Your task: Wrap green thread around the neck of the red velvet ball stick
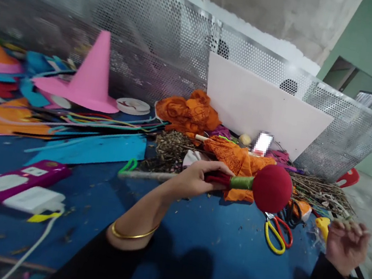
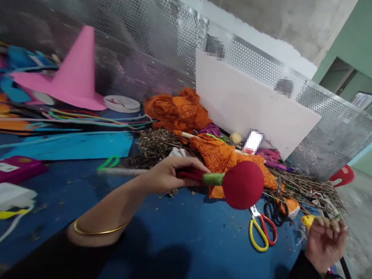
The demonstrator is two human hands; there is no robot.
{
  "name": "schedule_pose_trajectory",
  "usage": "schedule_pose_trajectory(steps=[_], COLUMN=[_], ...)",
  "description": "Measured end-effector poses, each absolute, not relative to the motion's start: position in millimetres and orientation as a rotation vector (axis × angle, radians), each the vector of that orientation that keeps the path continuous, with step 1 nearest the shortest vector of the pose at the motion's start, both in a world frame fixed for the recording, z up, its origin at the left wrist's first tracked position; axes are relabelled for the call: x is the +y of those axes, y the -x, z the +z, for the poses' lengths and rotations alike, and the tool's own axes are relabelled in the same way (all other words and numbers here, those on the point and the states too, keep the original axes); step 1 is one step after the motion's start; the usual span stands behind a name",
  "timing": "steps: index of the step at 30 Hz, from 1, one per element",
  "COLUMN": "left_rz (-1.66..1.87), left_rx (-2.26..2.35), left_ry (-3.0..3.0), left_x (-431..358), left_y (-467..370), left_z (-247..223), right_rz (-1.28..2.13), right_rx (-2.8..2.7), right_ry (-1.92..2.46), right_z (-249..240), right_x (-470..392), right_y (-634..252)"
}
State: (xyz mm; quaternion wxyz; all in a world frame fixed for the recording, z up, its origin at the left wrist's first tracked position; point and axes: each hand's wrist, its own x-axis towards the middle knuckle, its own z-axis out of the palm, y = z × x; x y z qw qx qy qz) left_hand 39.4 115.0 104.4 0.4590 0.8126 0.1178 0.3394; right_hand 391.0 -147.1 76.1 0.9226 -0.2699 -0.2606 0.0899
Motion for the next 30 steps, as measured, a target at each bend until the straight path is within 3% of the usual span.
schedule_pose_trajectory(steps=[5,10,18,21,23,26,28,30], left_rz=[1.001,1.043,1.002,1.010,1.007,0.992,0.975,0.952], left_rx=[0.350,0.329,0.322,0.317,0.360,0.462,0.512,0.510], left_ry=[-1.960,-2.010,-2.059,-2.075,-2.153,-2.242,-2.241,-2.214], left_x=[111.9,99.1,87.0,89.8,92.7,95.9,96.2,94.7], left_y=[-43.0,-52.1,-58.8,-55.5,-54.4,-56.6,-59.9,-63.4], left_z=[107.8,105.8,101.1,101.9,100.5,96.5,94.3,93.0], right_rz=[0.008,-0.169,0.558,0.689,0.593,0.172,-0.103,-0.139], right_rx=[-0.663,-1.069,-1.283,-1.227,-1.256,-1.386,-1.457,-1.511], right_ry=[1.263,1.892,1.277,1.120,1.198,1.356,1.307,1.171], right_z=[45.4,39.9,62.7,55.2,49.1,46.4,50.2,56.5], right_x=[-176.2,-143.5,-25.2,0.6,1.1,-17.1,-31.7,-40.4], right_y=[-390.4,-363.4,-232.4,-216.8,-216.7,-219.7,-217.8,-211.9])
